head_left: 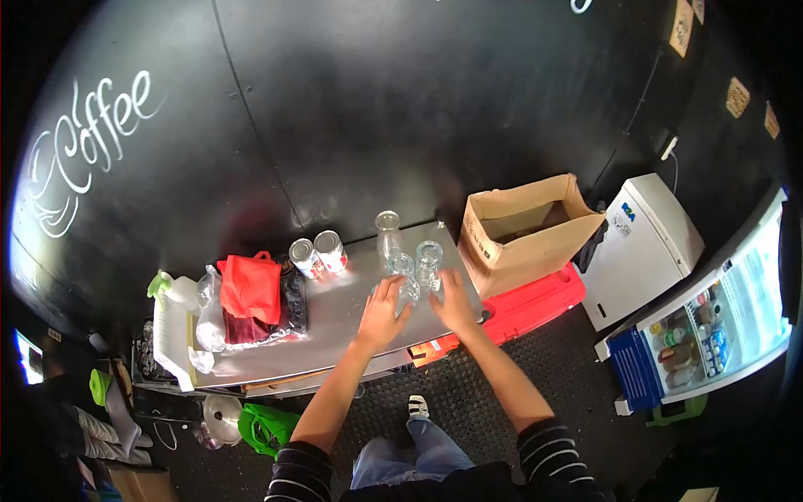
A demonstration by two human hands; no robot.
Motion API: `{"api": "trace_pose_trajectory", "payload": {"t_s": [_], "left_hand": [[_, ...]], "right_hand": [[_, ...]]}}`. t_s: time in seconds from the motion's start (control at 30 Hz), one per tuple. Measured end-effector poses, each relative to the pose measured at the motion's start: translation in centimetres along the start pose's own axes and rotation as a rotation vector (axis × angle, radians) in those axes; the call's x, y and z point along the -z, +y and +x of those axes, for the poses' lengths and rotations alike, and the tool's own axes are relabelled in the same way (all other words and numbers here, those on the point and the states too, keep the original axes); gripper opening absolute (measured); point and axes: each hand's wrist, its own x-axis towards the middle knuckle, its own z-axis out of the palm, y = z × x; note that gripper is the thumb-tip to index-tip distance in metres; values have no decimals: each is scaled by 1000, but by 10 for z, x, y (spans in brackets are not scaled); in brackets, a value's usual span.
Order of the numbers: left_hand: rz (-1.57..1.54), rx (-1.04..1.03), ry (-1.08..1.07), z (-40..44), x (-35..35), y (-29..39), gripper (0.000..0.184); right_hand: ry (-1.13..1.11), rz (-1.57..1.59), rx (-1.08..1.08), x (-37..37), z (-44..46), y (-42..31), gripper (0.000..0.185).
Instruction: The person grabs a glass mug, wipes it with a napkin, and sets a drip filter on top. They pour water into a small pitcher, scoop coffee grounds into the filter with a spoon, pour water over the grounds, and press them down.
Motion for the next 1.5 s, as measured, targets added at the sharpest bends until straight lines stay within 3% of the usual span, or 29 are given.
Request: {"api": "trace_pose_trajectory", "payload": {"t_s": [0.07, 0.1, 0.13, 0.27, 0.3, 0.5, 0.57, 0.6, 0.67, 0.7, 0.77, 0.8, 0.87, 0.9, 0.97, 1.0, 1.07, 1.13, 1.2, 1.27, 1.33, 1.4, 1.5], "left_hand": [[67, 62, -82, 25, -10, -11, 50], [112, 90, -154, 35, -17, -17, 50], [157, 114, -223, 44, -23, -24, 51], [215, 110, -215, 67, -37, -47, 51], [162, 97, -183, 70, -38, -50, 51], [-110, 88, -67, 71, -33, -65, 48], [-151, 95, -27, 69, -28, -65, 47], [-155, 133, 4, 68, -26, -61, 44], [-161, 171, 39, 61, -25, -53, 42], [-164, 169, 35, 56, -25, -48, 40], [-174, 163, 33, 49, -26, -39, 37], [-173, 156, 30, 48, -30, -35, 37], [-495, 308, 31, 49, -41, -25, 36], [-498, 294, 24, 46, -55, -22, 36], [-1043, 598, 97, 43, -83, -19, 36], [-1045, 584, 93, 46, -80, -12, 36], [-1700, 908, -89, 56, -61, 11, 36], [-1557, 802, -37, 66, -45, 34, 33], [-1436, 491, 18, 68, -33, 41, 27], [-1488, 473, 32, 68, -18, 51, 24], [-1474, 407, 52, 67, -1, 51, 26], [-1434, 328, -10, 64, 16, 49, 26], [-1291, 171, -100, 56, 44, 54, 25]], "right_hand": [[-88, -218, -13, -8, 44, 11, 67], [-103, -217, -25, -12, 60, 16, 67], [-255, -324, -58, -16, 76, 21, 73], [-655, -416, -246, -36, 119, 41, 80], [-663, -414, -253, -38, 118, 45, 80], [-517, -142, -117, -4, 89, 63, 73], [-180, -18, 98, 1, 74, 85, 74], [-180, -20, 99, -2, 63, 101, 74], [15, 323, -192, -10, 40, 127, 68], [16, 325, -185, -8, 32, 126, 68], [113, 859, -607, -4, 17, 119, 62], [121, 861, -606, 0, 14, 112, 62], [259, 1055, -700, 12, 11, 89, 56], [274, 1054, -695, 17, 12, 77, 56], [415, 1251, -769, 22, 14, 53, 50], [425, 1252, -757, 24, 14, 43, 50], [412, 1393, -683, 27, 14, 25, 50], [402, 1430, -624, 32, 19, 5, 52], [390, 1522, -532, 38, 20, -15, 53], [380, 1576, -528, 42, 16, -23, 58], [250, 1432, -347, 39, 11, -31, 65], [241, 1390, -352, 44, 6, -47, 73], [126, 968, -237, 59, 0, -81, 72]]}}
